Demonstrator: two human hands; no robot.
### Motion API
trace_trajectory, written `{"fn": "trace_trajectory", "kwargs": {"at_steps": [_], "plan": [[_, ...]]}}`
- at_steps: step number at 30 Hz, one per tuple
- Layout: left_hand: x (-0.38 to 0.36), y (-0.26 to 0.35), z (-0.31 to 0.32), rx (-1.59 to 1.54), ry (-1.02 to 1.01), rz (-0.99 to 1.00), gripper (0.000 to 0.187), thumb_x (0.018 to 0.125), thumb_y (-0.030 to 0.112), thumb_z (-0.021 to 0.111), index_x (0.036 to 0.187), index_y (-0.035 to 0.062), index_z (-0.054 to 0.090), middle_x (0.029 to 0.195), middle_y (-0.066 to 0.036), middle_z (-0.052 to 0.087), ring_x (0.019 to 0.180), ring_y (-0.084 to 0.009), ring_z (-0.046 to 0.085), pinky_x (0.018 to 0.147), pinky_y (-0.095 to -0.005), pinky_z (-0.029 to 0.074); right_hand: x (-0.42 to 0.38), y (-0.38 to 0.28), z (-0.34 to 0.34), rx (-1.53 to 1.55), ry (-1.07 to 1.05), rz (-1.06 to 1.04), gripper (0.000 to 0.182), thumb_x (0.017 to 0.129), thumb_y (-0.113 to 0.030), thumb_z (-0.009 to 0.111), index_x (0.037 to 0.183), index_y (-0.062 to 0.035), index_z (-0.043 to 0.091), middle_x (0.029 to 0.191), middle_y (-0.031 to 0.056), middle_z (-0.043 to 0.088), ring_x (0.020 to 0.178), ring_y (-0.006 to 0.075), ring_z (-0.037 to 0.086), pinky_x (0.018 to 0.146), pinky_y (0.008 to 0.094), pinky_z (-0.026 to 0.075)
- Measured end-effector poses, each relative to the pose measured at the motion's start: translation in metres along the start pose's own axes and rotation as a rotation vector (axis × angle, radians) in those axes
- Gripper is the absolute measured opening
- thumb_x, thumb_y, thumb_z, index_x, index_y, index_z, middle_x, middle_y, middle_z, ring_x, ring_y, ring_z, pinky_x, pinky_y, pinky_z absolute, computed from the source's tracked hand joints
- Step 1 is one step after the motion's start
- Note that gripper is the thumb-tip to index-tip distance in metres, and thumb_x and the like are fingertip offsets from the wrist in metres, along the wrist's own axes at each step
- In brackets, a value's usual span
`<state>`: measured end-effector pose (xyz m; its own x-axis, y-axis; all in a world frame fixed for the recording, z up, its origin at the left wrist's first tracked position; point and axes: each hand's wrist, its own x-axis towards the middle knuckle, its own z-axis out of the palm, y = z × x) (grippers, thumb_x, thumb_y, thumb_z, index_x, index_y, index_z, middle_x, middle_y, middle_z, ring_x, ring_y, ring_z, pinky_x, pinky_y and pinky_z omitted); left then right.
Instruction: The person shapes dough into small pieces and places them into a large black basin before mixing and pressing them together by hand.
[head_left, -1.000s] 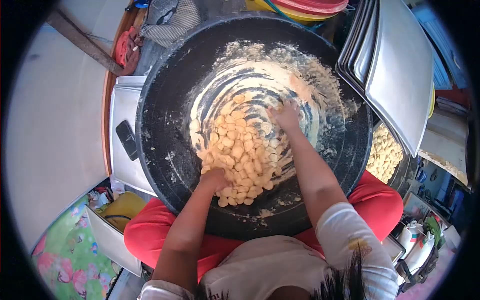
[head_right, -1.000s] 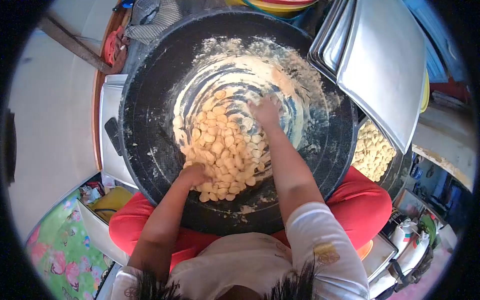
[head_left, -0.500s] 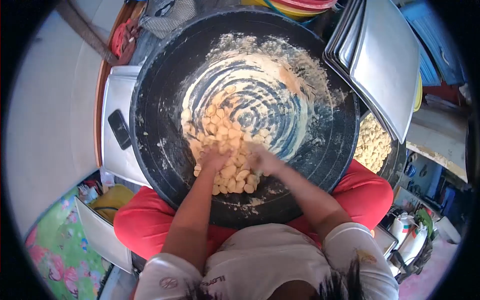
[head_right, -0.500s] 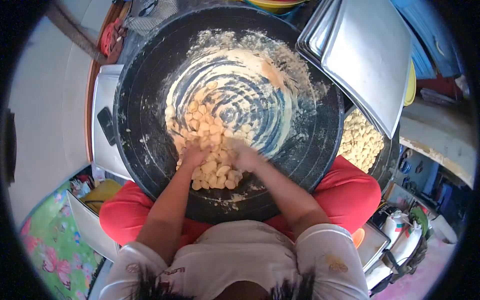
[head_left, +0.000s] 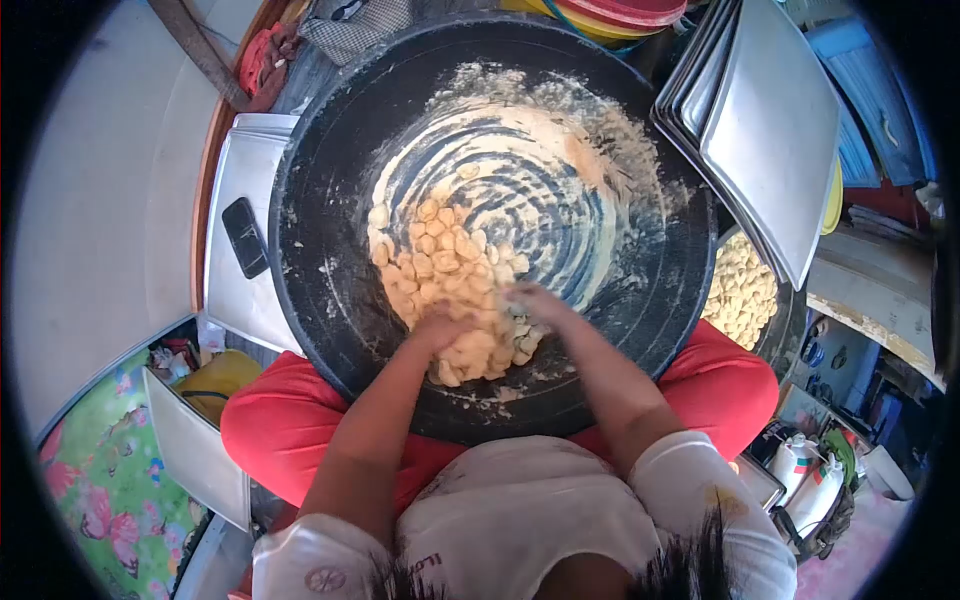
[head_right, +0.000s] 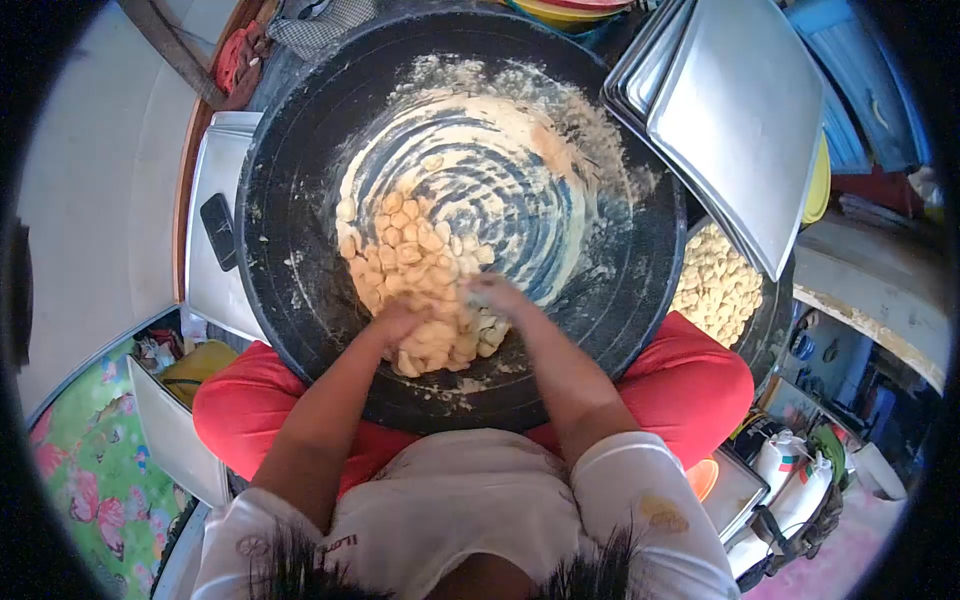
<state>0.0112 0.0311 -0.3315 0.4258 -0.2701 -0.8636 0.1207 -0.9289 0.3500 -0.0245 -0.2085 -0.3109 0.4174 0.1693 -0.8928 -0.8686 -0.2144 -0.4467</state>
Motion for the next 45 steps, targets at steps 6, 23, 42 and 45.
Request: {"fn": "trace_trajectory", "kwargs": {"at_steps": [6, 23, 42, 45], "plan": [[0.0, -0.033, -0.059, -0.347, -0.38, -0.042, 0.086, 0.077, 0.069, 0.049, 0.135, 0.0074, 0.037, 0.124, -0.018, 0.049, 0.081, -0.0275, 0.062, 0.074, -0.0356, 0.049, 0.073, 0.105, 0.079, -0.094, 0.393, 0.061, 0.078, 0.08, -0.065, 0.048, 0.128, -0.0027, 0.045, 0.123, 0.0215, 0.052, 0.111, 0.0362, 0.051, 0.087, 0.0422, 0.046], [0.017, -0.039, -0.002, -0.842, -0.109, -0.111, 0.091, 0.075, 0.074, 0.043, 0.135, 0.0057, 0.036, 0.131, -0.021, 0.04, 0.113, -0.0339, 0.047, 0.095, -0.0402, 0.039, -0.004, 0.025, 0.055, 0.28, -0.14, 0.158, 0.078, 0.082, -0.069, 0.039, 0.126, -0.0059, 0.048, 0.116, 0.0102, 0.058, 0.092, 0.0223, 0.06, 0.075, 0.0336, 0.048], [-0.043, 0.004, 0.013, -0.102, -0.211, -0.045, 0.122, 0.053, 0.05, 0.082, 0.14, -0.0015, 0.013, 0.14, -0.025, 0.024, 0.12, -0.029, 0.043, 0.098, -0.0374, 0.038, -0.02, 0.029, 0.053, 0.678, -0.36, 0.034, 0.097, 0.074, -0.032, 0.074, 0.143, -0.0107, 0.009, 0.136, 0.0155, 0.035, 0.122, 0.0281, 0.041, 0.094, 0.0447, 0.042], [-0.041, 0.007, 0.024, 0.06, -0.043, 0.103, 0.124, 0.046, 0.042, 0.087, 0.138, -0.002, 0.016, 0.137, -0.028, 0.022, 0.12, -0.0348, 0.041, 0.1, -0.0393, 0.037, -0.016, 0.053, 0.069, 0.859, -0.24, 0.026, 0.091, 0.076, -0.018, 0.073, 0.143, -0.0107, 0.01, 0.134, 0.0143, 0.038, 0.119, 0.0267, 0.044, 0.092, 0.0421, 0.044]]}}
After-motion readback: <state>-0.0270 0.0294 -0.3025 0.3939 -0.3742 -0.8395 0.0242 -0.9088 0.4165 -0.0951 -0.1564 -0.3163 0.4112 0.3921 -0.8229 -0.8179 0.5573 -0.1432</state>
